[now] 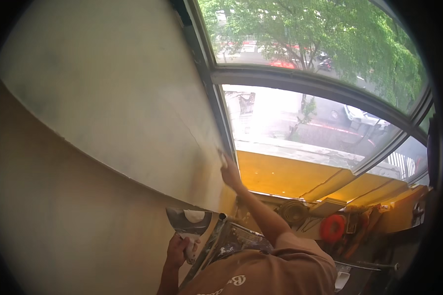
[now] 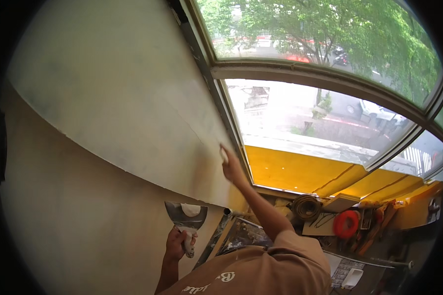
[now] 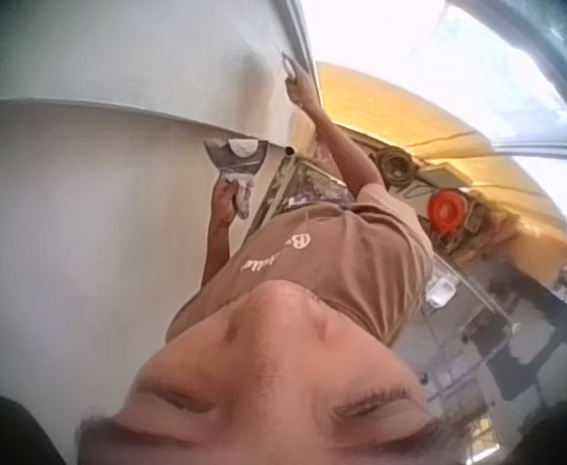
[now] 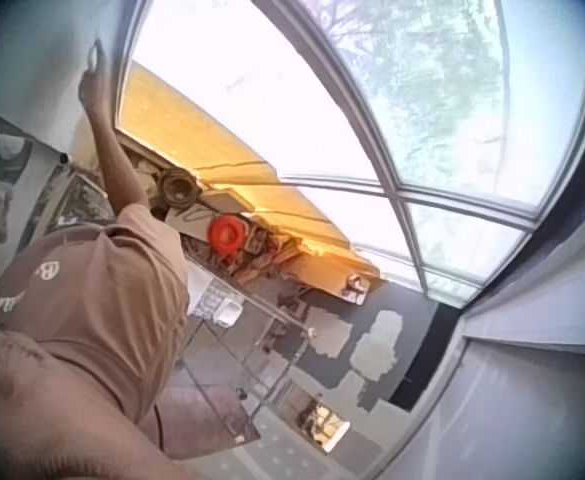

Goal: The person applies joint compound to the edge of a window frame and the adjacent wall. Using a putty knife to scoop compound onto a taping knife, the person then spreads the compound across the wall surface with repeated vertical and horizontal strokes.

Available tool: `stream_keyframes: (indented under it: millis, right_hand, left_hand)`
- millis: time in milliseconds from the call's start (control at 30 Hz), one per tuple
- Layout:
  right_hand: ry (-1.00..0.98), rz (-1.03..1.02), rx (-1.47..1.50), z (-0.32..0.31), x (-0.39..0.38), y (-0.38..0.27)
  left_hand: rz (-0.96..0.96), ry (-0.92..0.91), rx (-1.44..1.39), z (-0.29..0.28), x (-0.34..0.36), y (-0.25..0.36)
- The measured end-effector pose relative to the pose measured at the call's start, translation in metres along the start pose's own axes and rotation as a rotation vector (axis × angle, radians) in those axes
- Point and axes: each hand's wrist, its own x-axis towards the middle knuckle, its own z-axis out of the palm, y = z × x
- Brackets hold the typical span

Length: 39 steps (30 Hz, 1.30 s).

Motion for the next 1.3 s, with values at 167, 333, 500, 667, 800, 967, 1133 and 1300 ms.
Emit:
stream_keyframes:
  millis: [167, 333, 500, 667, 800, 967, 1133, 1300]
  right_hand:
    - [0.052, 0.136, -0.039, -0.025, 0.133, -0.019]
    - [0.016, 0.242, 0.032, -0.007, 0.165, -0.033]
    - [0.113, -0.083, -0.081, 0.034, 0.114, -0.049]
    - [-0.181, -0.22, 0.037, 0.044, -0.048, -0.118]
    - [-0.438, 0.455, 0.325, -0.029, -0.078, -0.092]
    - [-0.184, 0.426, 1.145, -0.123, -0.073, -0.143]
    - [-0.13, 0.372, 1.182, -0.174, -0.075, -0.182]
    - [-0.071, 0.14, 0.719, -0.206, -0.106, -0.181]
  left_hand:
    - [-0.04, 0.035, 0.019, -0.003, -0.007, -0.009]
    - [-0.024, 0.019, 0.026, -0.013, -0.009, -0.01]
    - [-0.06, 0.077, 0.081, -0.021, -0.012, -0.012]
    - [-0.035, 0.135, 0.074, -0.026, -0.022, -0.011]
    - [-0.033, 0.127, 0.155, -0.012, -0.025, 0.0]
    - [-0.1, 0.078, 0.211, 0.001, -0.016, 0.012]
    - [-0.171, 0.032, 0.176, 0.009, 0.018, 0.008]
    - [-0.124, -0.105, 0.2, 0.043, 0.035, 0.028]
